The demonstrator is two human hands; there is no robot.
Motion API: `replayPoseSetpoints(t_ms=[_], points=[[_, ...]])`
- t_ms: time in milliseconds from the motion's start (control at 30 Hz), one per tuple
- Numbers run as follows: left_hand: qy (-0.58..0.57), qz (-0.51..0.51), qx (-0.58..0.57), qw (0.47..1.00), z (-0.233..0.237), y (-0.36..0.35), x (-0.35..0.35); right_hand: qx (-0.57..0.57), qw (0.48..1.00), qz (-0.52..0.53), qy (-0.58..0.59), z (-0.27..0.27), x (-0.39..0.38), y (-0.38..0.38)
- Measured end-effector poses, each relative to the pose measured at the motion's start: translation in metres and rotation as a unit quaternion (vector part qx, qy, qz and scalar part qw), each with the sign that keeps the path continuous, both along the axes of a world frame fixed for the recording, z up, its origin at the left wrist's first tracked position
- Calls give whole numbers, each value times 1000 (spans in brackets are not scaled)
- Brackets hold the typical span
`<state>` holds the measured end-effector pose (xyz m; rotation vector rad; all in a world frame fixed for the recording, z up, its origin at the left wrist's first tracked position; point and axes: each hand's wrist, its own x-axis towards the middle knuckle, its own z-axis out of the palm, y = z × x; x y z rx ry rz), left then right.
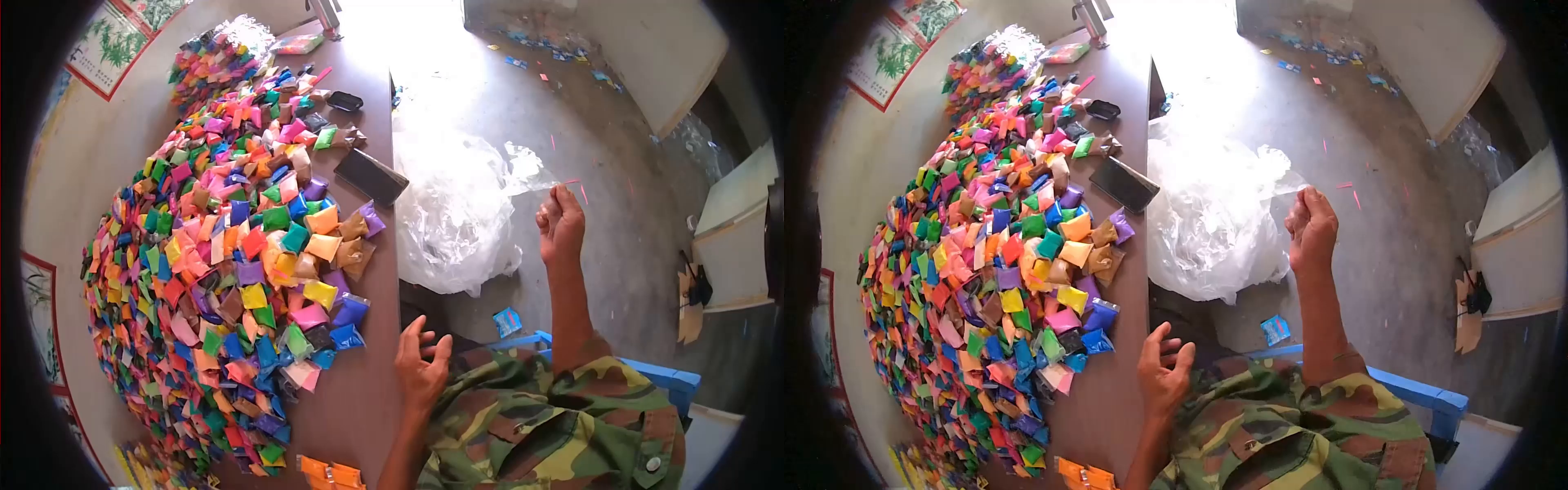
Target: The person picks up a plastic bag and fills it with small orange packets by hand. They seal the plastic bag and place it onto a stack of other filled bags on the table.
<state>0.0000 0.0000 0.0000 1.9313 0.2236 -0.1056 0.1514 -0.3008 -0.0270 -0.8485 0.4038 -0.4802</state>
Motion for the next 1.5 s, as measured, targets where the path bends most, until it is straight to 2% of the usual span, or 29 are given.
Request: replayPoseSetpoints(t_ms=[167,233,300,333,433,500,533,567,633,667,767,833,867,967,1000,1100,1133,1233,1267,1367,1500], points=[[-141,20,23,990,33,14,6,-84,990,108,-20,105,-21,32],[-203,18,74,976,51,29,8,7,986,154,-57,116,-30,38],[-277,40,129,951,64,39,14,4,985,162,-64,117,-37,46],[-297,54,149,942,71,46,16,-39,987,144,-53,113,-43,53],[-342,91,213,911,90,69,15,-130,968,200,-76,113,-58,79],[-358,103,253,893,101,83,6,-222,877,315,-287,111,-64,98],[-351,104,215,906,98,89,-2,-96,880,398,-242,106,-65,103],[-341,72,225,910,92,97,-9,30,861,472,-187,99,-65,106],[-317,11,242,917,79,112,-26,181,829,524,-72,97,-71,120],[-283,19,203,937,77,109,-39,208,834,510,-19,100,-76,132],[-243,34,99,964,75,111,-77,317,780,539,28,94,-78,160],[-231,88,112,962,67,105,-96,350,757,548,59,102,-85,179],[-224,115,119,960,62,104,-106,339,740,578,52,90,-85,185],[-182,247,-41,951,18,114,-134,321,667,672,9,73,-80,213],[-179,273,-32,945,20,115,-141,283,675,681,-3,70,-81,223],[-172,343,12,923,23,115,-158,69,792,600,89,73,-116,246],[-170,360,39,917,16,115,-165,38,766,639,61,67,-125,248],[-159,388,128,899,10,108,-179,-54,762,645,-15,71,-177,271],[-156,392,156,893,9,106,-182,-138,727,672,-26,72,-183,274],[-194,385,191,882,5,104,-189,-214,682,699,9,76,-200,286],[-142,450,-23,881,7,106,-208,-102,669,733,72,71,-196,282]])
